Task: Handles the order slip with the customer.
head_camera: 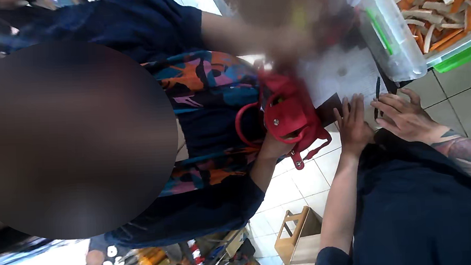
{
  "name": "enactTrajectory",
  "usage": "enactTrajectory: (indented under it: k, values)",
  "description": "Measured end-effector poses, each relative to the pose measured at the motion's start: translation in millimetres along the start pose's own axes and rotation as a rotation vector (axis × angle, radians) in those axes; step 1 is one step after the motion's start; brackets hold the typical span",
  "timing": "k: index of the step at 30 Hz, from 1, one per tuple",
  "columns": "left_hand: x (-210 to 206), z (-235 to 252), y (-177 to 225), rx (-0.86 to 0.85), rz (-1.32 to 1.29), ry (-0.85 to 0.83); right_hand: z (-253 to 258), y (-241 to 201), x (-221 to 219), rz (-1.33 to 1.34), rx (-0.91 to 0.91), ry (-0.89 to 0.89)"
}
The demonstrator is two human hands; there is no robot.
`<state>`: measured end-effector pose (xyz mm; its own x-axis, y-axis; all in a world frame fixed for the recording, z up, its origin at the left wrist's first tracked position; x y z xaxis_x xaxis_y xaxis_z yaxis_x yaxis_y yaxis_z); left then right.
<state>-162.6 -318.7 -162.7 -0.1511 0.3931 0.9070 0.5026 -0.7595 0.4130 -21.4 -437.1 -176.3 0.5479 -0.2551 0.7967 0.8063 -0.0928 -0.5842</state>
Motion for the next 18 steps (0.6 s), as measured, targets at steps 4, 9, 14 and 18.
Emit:
enactTrajectory:
  k: [4, 9, 14, 18]
  values:
    - [0.7, 0.2, -4.3, -0.025, -0.031, 0.008, 1.1, -0.9, 0.9, 0.017, 0.003, 0.067]
    - [0.9, 0.6, -9.9, -0.057, -0.067, 0.056, 12.9, -3.5, 4.5, 0.068, 0.015, 0.064]
    - [0.3, 9.9, -22.9, -0.035, -0.087, 0.187, 20.2, -1.6, 2.8, 0.083, 0.012, 0.037]
    - [12.3, 25.7, -27.8, 0.076, -0.07, 0.234, 22.7, -1.1, 1.6, 0.088, 0.004, 0.052]
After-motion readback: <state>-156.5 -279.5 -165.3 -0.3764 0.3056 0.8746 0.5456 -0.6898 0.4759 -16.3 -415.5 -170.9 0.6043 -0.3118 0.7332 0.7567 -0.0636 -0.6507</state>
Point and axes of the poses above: each hand's wrist, its own z-axis towards the middle knuckle, its own x-axis out of the back of the hand, y = z × x, the point moved 2 cm from there along z, towards the middle knuckle, and after that the axes turned 1 degree about -y, right-handed, at the moved point
